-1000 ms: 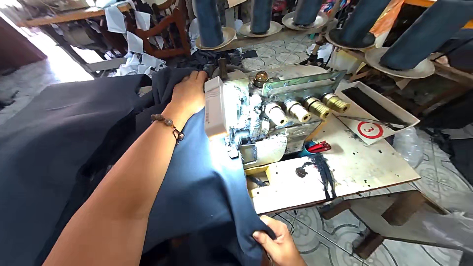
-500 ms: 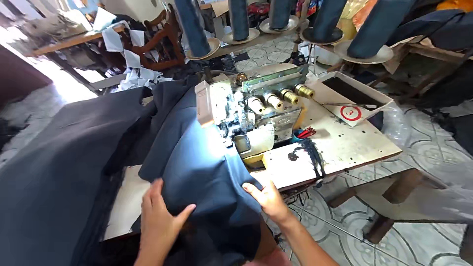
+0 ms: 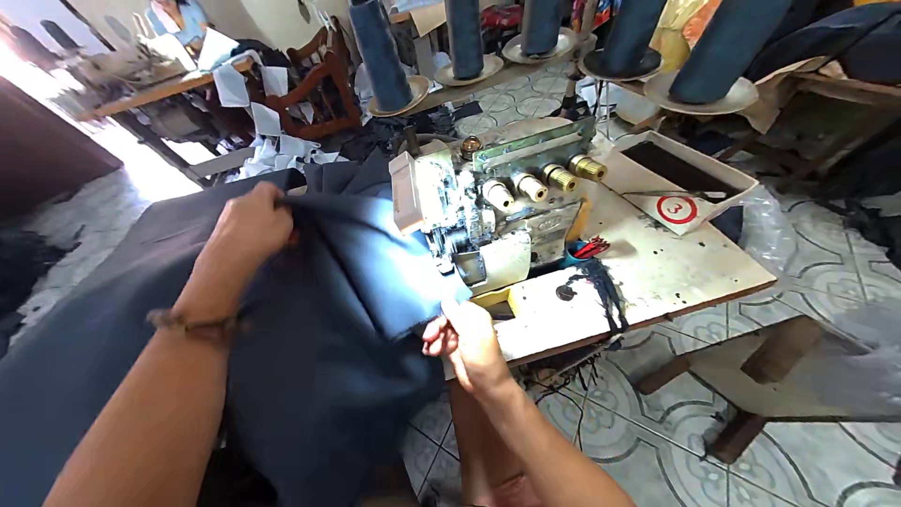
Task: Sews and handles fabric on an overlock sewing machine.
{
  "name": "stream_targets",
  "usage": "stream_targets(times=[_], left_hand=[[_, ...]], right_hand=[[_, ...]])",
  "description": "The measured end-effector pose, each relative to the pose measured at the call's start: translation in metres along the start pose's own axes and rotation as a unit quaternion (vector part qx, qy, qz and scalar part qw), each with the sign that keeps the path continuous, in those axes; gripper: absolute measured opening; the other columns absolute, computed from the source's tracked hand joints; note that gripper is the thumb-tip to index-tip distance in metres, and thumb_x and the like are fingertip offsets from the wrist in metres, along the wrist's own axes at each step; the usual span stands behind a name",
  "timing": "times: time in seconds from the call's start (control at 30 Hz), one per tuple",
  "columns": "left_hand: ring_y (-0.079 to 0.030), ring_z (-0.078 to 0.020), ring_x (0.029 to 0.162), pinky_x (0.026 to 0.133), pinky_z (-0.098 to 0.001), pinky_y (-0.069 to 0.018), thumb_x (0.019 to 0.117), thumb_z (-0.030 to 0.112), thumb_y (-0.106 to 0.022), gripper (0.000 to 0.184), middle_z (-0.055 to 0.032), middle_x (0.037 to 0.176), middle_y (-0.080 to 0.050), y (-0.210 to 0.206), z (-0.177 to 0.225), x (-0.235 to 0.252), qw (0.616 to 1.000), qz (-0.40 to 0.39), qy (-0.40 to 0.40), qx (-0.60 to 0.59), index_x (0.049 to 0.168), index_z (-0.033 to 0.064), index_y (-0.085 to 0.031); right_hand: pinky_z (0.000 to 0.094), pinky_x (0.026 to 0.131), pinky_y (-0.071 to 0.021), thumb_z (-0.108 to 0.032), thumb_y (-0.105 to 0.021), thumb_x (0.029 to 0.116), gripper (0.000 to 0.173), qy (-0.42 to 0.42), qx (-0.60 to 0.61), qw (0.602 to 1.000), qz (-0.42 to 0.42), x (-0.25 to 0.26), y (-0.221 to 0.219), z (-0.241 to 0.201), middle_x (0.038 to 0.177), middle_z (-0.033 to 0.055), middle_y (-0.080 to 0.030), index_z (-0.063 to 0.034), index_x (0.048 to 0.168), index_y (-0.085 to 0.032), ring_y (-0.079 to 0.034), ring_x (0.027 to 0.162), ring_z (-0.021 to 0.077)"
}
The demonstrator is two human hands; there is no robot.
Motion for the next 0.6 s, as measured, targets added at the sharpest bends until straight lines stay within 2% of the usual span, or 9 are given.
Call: stream_targets(times=[0.07, 0.17, 0.23, 0.27, 0.33, 0.37, 0.47, 0.53, 0.6], left_hand=[[-0.061, -0.0561, 0.113, 0.093, -0.0748, -0.0450, 0.1048, 0.012, -0.044, 0.041, -0.0384, 0.121, -0.061, -0.002, 0.024, 0.035, 0.999, 0.001, 0.004, -0.039, 0.140, -0.0076, -0.044], [-0.055, -0.0531, 0.125, 0.101, -0.0704, -0.0423, 0.1083, 0.013, -0.046, 0.052, -0.0367, 0.138, -0.051, -0.018, 0.048, 0.062, 0.988, 0.000, -0.129, -0.082, 0.153, -0.0019, -0.024], [-0.044, -0.0541, 0.139, 0.111, -0.0709, -0.0356, 0.1040, 0.017, -0.059, 0.082, -0.0351, 0.158, -0.032, -0.028, 0.046, 0.051, 0.976, -0.036, -0.204, -0.063, 0.164, 0.0058, -0.003], [-0.049, -0.0593, 0.131, 0.104, -0.0762, -0.0382, 0.1000, 0.024, -0.067, 0.094, -0.0399, 0.151, -0.038, -0.031, 0.039, 0.027, 0.977, -0.053, -0.206, -0.021, 0.165, 0.0084, -0.002], [-0.065, -0.0583, 0.101, 0.083, -0.0769, -0.0494, 0.0860, 0.056, -0.076, 0.105, -0.0380, 0.115, -0.065, -0.048, 0.013, -0.046, 0.970, -0.127, -0.184, 0.092, 0.165, 0.0116, -0.021], [-0.066, -0.0595, 0.096, 0.080, -0.0765, -0.0501, 0.0797, 0.062, -0.079, 0.111, -0.0386, 0.110, -0.066, -0.066, 0.002, -0.090, 0.956, -0.210, -0.156, 0.132, 0.163, 0.0096, -0.027], [-0.056, -0.0698, 0.108, 0.088, -0.0766, -0.0478, 0.0713, 0.049, -0.092, 0.129, -0.0521, 0.141, -0.038, -0.122, -0.031, -0.163, 0.906, -0.383, -0.066, 0.168, 0.164, 0.0041, -0.014], [-0.048, -0.0715, 0.121, 0.092, -0.0788, -0.0454, 0.0639, 0.047, -0.097, 0.131, -0.0504, 0.151, -0.026, -0.132, -0.049, -0.127, 0.917, -0.357, -0.084, 0.155, 0.163, 0.0052, -0.022], [-0.042, -0.0643, 0.133, 0.102, -0.0765, -0.0403, 0.0657, 0.049, -0.095, 0.117, -0.0454, 0.153, -0.029, -0.140, -0.061, -0.051, 0.919, -0.341, -0.105, 0.170, 0.155, -0.0010, -0.039]], right_hand=[[0.0237, 0.058, -0.0582, -0.007, -0.035, 0.1069, 0.033, 0.029, -0.063, 0.996, -0.059, 0.002, -0.008, 0.001, 0.067, 0.0005, -0.069, 0.0017, 0.096, -0.065, -0.066, 0.057, 0.0080], [0.0217, 0.060, -0.0587, -0.004, -0.041, 0.1059, 0.028, 0.100, -0.237, 0.960, -0.113, 0.000, 0.003, -0.008, 0.073, -0.0003, -0.070, 0.0056, 0.104, -0.067, -0.067, 0.061, 0.0042], [0.0177, 0.064, -0.0566, -0.006, -0.052, 0.1017, 0.022, 0.207, -0.386, 0.895, -0.089, -0.004, 0.028, -0.026, 0.080, 0.0020, -0.071, 0.0037, 0.105, -0.072, -0.066, 0.067, 0.0017], [0.0190, 0.070, -0.0569, -0.010, -0.059, 0.0989, 0.019, 0.266, -0.460, 0.844, -0.073, -0.006, 0.042, -0.036, 0.086, 0.0045, -0.073, 0.0009, 0.105, -0.074, -0.067, 0.073, 0.0038], [0.0270, 0.078, -0.0561, -0.025, -0.066, 0.0953, 0.022, 0.363, -0.565, 0.740, -0.035, -0.011, 0.067, -0.052, 0.088, 0.0034, -0.074, -0.0069, 0.103, -0.077, -0.068, 0.081, 0.0104], [0.0313, 0.082, -0.0541, -0.029, -0.066, 0.0948, 0.024, 0.387, -0.588, 0.711, -0.022, -0.012, 0.076, -0.056, 0.087, 0.0023, -0.072, -0.0096, 0.102, -0.077, -0.067, 0.084, 0.0133], [0.0323, 0.085, -0.0522, -0.036, -0.064, 0.0950, 0.024, 0.409, -0.613, 0.676, 0.000, -0.012, 0.078, -0.057, 0.086, -0.0012, -0.070, -0.0153, 0.097, -0.076, -0.065, 0.089, 0.0138], [0.0327, 0.086, -0.0513, -0.042, -0.063, 0.0958, 0.028, 0.410, -0.633, 0.657, 0.012, -0.011, 0.073, -0.053, 0.086, -0.0031, -0.070, -0.0181, 0.095, -0.077, -0.064, 0.089, 0.0131], [0.0312, 0.085, -0.0509, -0.041, -0.062, 0.0962, 0.027, 0.408, -0.634, 0.656, 0.031, -0.011, 0.076, -0.052, 0.085, -0.0037, -0.069, -0.0188, 0.092, -0.076, -0.064, 0.088, 0.0120]])
Point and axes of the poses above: each hand's wrist, its own x-axis towards the middle knuckle, its own y-axis out of the back of the hand, z = x × y, the point moved 8 cm from there along x, towards the middle knuckle
